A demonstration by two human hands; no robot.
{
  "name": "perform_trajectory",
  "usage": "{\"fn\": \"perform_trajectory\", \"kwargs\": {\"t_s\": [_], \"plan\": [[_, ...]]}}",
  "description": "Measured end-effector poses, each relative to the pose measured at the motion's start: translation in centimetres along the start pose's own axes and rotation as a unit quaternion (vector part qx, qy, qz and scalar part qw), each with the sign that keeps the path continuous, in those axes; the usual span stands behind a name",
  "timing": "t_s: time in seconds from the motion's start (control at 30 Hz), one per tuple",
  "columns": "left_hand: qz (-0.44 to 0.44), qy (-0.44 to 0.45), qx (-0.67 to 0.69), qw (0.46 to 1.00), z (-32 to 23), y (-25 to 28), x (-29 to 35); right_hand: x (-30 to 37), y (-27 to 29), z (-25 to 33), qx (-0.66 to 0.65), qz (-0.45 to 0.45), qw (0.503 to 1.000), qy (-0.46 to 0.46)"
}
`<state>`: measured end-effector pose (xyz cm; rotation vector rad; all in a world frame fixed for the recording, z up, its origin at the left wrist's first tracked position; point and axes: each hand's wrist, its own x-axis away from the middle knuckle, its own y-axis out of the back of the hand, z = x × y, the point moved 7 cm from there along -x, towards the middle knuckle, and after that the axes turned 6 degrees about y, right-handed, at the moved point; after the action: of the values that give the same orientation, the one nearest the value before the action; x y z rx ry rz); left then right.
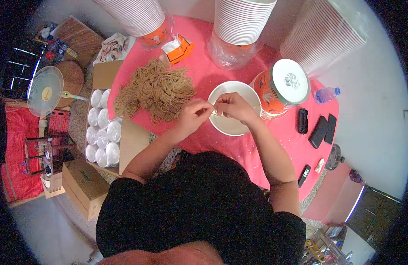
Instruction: Attaching string handles to paper buckets and stacking them.
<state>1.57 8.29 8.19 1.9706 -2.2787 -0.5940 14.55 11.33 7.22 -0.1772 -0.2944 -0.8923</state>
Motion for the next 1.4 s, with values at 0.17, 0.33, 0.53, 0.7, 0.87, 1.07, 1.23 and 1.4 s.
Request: {"fn": "perform_trajectory", "kwargs": {"t_s": [0.17, 0.33, 0.53, 0.7, 0.87, 1.07, 1.23, 1.4], "plan": [[-0.042, -0.056, -0.021, 0.997, -0.8, 0.0, 0.3, -0.4, 0.4, -0.6, -0.028, 0.038, 0.998, -0.034], [-0.034, 0.114, 0.168, 0.979, 2.2, -0.9, 0.5, -0.3, 0.1, 0.2, 0.038, 0.035, 0.999, 0.013], [0.135, 0.358, 0.430, 0.818, 3.3, -2.3, 0.8, 0.9, -0.2, 1.5, 0.157, -0.046, 0.970, 0.178], [0.188, 0.391, 0.526, 0.732, 3.0, -3.1, 0.9, 1.9, -0.5, 3.8, 0.206, -0.130, 0.931, 0.271], [0.193, 0.386, 0.539, 0.723, 3.3, -3.2, 0.9, 2.9, -1.0, 5.4, 0.291, -0.152, 0.881, 0.341], [0.176, 0.372, 0.502, 0.761, 3.1, -2.4, 0.7, 2.3, -0.9, 4.3, 0.233, -0.134, 0.929, 0.255], [0.063, 0.183, 0.235, 0.953, 2.2, -0.6, -0.7, 2.1, -0.7, 3.7, 0.215, -0.138, 0.938, 0.235], [0.053, 0.150, 0.173, 0.972, 2.5, -0.1, -0.6, 2.4, 0.0, 3.9, 0.268, -0.165, 0.919, 0.240]]}}
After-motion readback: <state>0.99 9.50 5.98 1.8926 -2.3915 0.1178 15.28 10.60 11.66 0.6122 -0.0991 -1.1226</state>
